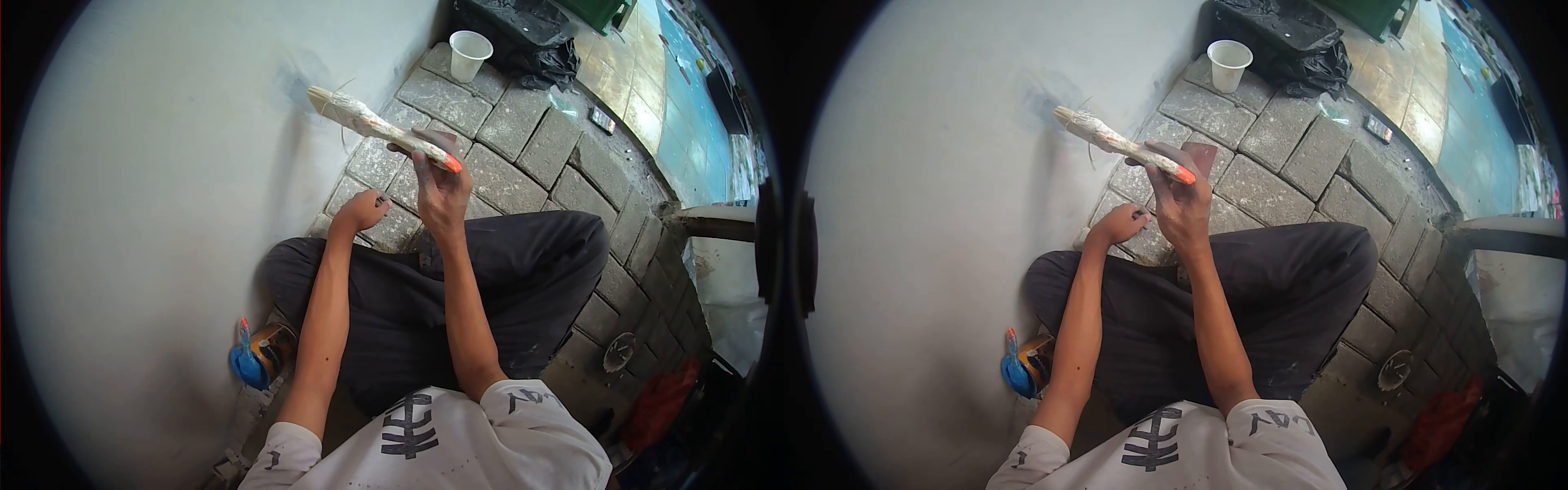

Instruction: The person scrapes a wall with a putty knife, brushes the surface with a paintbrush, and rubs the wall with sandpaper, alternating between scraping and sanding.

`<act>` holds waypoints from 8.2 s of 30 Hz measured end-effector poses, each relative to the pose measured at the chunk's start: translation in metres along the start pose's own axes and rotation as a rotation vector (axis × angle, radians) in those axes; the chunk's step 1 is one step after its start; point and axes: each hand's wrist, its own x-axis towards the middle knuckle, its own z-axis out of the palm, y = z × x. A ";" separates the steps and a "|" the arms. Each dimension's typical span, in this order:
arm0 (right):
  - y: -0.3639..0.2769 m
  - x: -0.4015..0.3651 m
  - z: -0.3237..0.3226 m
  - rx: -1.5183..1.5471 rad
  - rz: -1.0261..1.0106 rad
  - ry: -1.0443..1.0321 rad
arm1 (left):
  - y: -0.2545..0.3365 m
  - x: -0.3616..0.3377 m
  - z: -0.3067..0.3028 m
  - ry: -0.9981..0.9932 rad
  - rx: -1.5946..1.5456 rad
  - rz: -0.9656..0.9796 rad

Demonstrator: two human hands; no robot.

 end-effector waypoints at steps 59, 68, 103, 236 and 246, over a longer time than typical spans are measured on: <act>0.097 0.084 -0.083 -0.431 0.191 0.145 | 0.033 -0.015 -0.010 -0.080 0.096 -0.143; 0.116 0.082 -0.077 -0.359 0.173 0.150 | 0.031 -0.013 -0.011 -0.096 0.096 -0.121; 0.117 0.090 -0.087 -0.347 0.088 0.103 | 0.048 -0.021 -0.015 -0.024 0.040 -0.115; 0.098 0.009 -0.043 -0.434 0.518 0.159 | 0.029 -0.019 -0.009 -0.092 0.303 -0.030; 0.122 0.016 -0.055 -0.331 0.345 0.181 | 0.023 -0.014 -0.003 -0.110 0.300 -0.031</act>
